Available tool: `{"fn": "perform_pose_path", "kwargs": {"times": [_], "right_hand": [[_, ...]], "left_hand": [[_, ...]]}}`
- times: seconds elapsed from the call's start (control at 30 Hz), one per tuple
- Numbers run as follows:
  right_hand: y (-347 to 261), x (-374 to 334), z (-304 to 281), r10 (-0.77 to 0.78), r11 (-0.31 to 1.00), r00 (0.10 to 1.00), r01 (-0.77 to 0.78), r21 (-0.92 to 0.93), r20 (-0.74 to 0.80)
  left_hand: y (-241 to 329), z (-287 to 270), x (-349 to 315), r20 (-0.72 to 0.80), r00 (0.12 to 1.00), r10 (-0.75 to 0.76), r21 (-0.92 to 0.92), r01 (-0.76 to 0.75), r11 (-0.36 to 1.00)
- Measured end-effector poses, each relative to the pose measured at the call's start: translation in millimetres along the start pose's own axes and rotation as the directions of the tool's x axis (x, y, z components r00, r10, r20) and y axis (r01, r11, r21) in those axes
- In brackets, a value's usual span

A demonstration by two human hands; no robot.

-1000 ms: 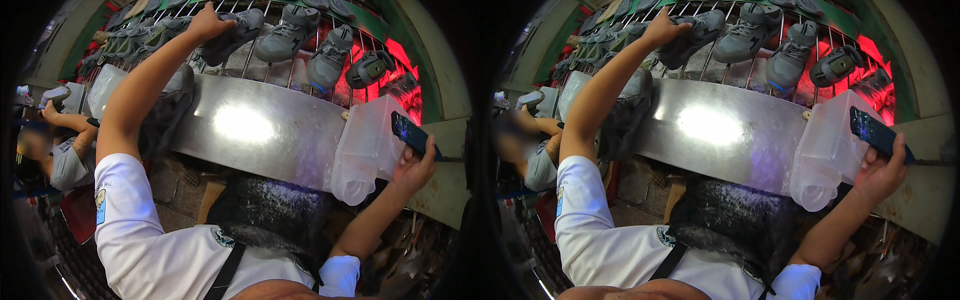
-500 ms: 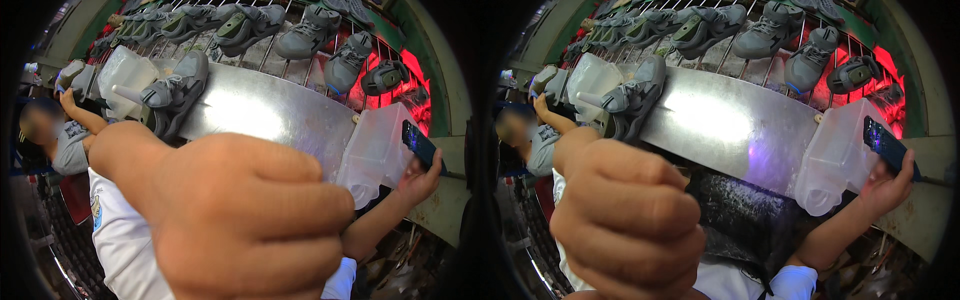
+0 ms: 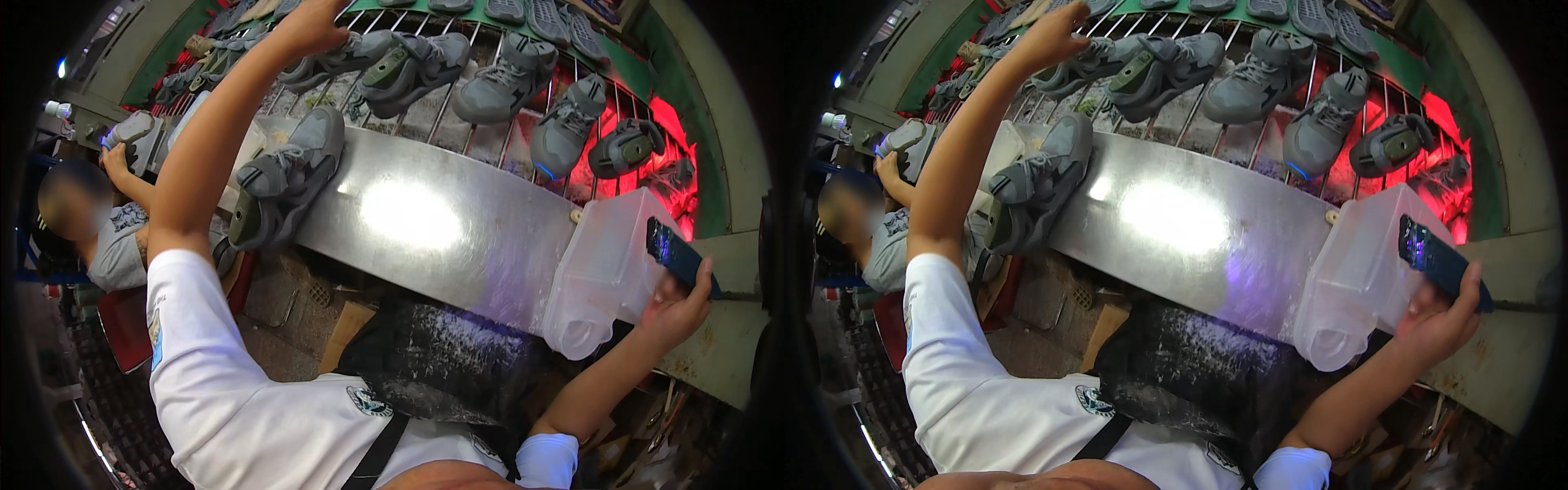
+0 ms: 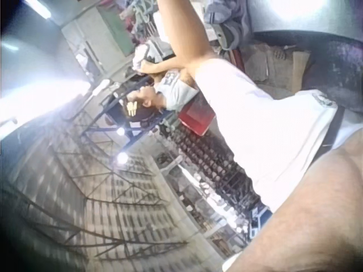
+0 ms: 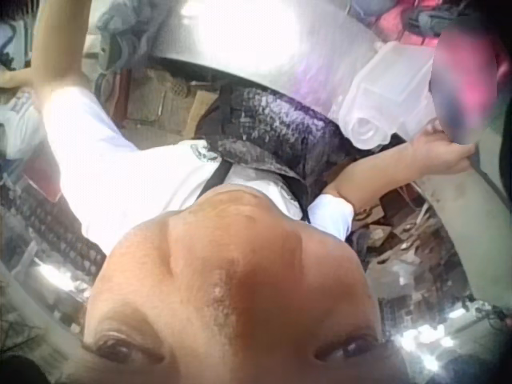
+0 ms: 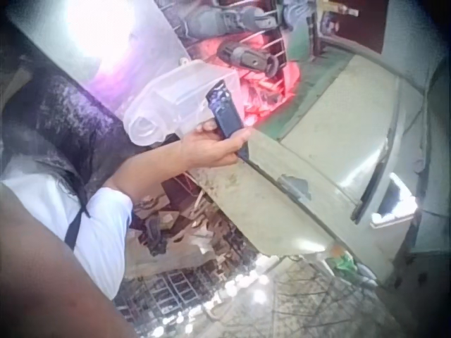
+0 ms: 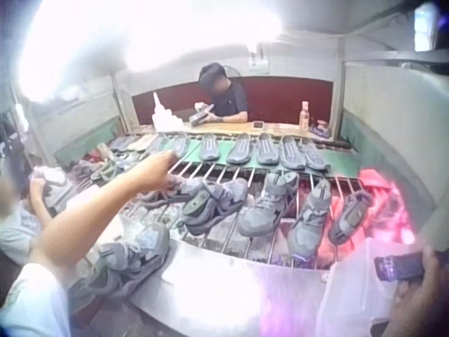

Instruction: The person paints a gray sneaker with a blue light-up sole using a brush dipped in a plastic container. They repeatedly dip the brush, apply paint along the shoe's seams, and place the shoe on a metal rack with other shoes.

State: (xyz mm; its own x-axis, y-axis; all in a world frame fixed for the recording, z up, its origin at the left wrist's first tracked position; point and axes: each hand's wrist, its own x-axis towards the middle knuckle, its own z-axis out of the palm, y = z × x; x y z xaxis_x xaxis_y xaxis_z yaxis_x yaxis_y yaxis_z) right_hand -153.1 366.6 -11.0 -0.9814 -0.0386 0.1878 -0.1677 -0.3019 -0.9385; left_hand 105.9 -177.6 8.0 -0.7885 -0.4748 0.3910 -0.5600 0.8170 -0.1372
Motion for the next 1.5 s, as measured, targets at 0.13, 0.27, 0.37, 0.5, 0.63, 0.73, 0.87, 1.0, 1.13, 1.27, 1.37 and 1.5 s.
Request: {"fn": "perform_pose_path", "kwargs": {"times": [0.13, 0.27, 0.37, 0.5, 0.63, 0.73, 0.87, 1.0, 1.13, 1.27, 1.37, 1.5], "right_hand": [[-3.7, 0.2, -5.0, 0.031, 0.999, 0.999, -0.032, -0.02, -0.042], [2.8, 3.3, -8.8, 0.022, 0.997, 0.997, -0.027, -0.074, -0.078], [0.0, 1.1, -10.2, -0.031, 0.994, 0.994, 0.02, -0.104, -0.104], [-0.2, -0.3, -4.3, -0.025, 0.994, 0.995, 0.014, -0.105, -0.1], [-3.1, -1.4, -2.6, 0.015, 0.994, 0.997, -0.022, -0.103, -0.07], [-1.8, 1.1, -2.9, 0.026, 0.995, 0.997, -0.032, -0.091, -0.068], [-0.8, 4.2, -4.7, 0.027, 0.996, 0.997, -0.034, -0.088, -0.072], [-1.7, 8.5, -14.1, 0.067, 0.994, 0.998, -0.066, -0.084, 0.006], [-4.5, 5.9, -7.1, 0.08, 0.993, 0.997, -0.079, -0.083, 0.009], [0.3, 7.2, -6.7, 0.077, 0.996, 0.996, -0.075, -0.051, 0.033], [-0.5, 8.2, -11.2, 0.062, 0.996, 0.998, -0.063, -0.061, -0.012], [-6.2, 5.0, -10.8, 0.047, 0.997, 0.999, -0.047, -0.055, 0.007]], "left_hand": [[-67.0, 87.2, 31.8, 0.316, 0.938, -0.143, 0.049, 0.134, 0.99], [-123.2, 144.5, 15.0, 0.491, 0.87, -0.052, -0.1, 0.115, 0.988], [-96.6, 140.5, 19.6, 0.485, 0.872, -0.071, -0.098, 0.135, 0.986], [-83.8, 128.1, 9.0, 0.475, 0.873, -0.112, -0.019, 0.137, 0.99], [-70.6, 121.2, -6.3, 0.458, 0.871, -0.178, -0.079, 0.239, 0.968], [-63.3, 112.9, -13.7, 0.456, 0.868, -0.197, -0.079, 0.26, 0.962], [-52.0, 97.4, -20.4, 0.482, 0.858, -0.178, -0.103, 0.258, 0.961], [-45.8, 96.0, -16.1, 0.523, 0.828, -0.201, -0.025, 0.251, 0.968], [-53.2, 95.8, -20.7, 0.525, 0.835, -0.162, -0.004, 0.193, 0.981], [-54.8, 63.8, -28.5, 0.436, 0.853, -0.285, 0.158, 0.239, 0.958], [-3.3, -26.7, -21.5, 0.653, 0.727, -0.214, 0.161, 0.143, 0.977], [51.3, -97.4, -92.4, 0.824, 0.532, -0.193, 0.212, 0.027, 0.977]]}}
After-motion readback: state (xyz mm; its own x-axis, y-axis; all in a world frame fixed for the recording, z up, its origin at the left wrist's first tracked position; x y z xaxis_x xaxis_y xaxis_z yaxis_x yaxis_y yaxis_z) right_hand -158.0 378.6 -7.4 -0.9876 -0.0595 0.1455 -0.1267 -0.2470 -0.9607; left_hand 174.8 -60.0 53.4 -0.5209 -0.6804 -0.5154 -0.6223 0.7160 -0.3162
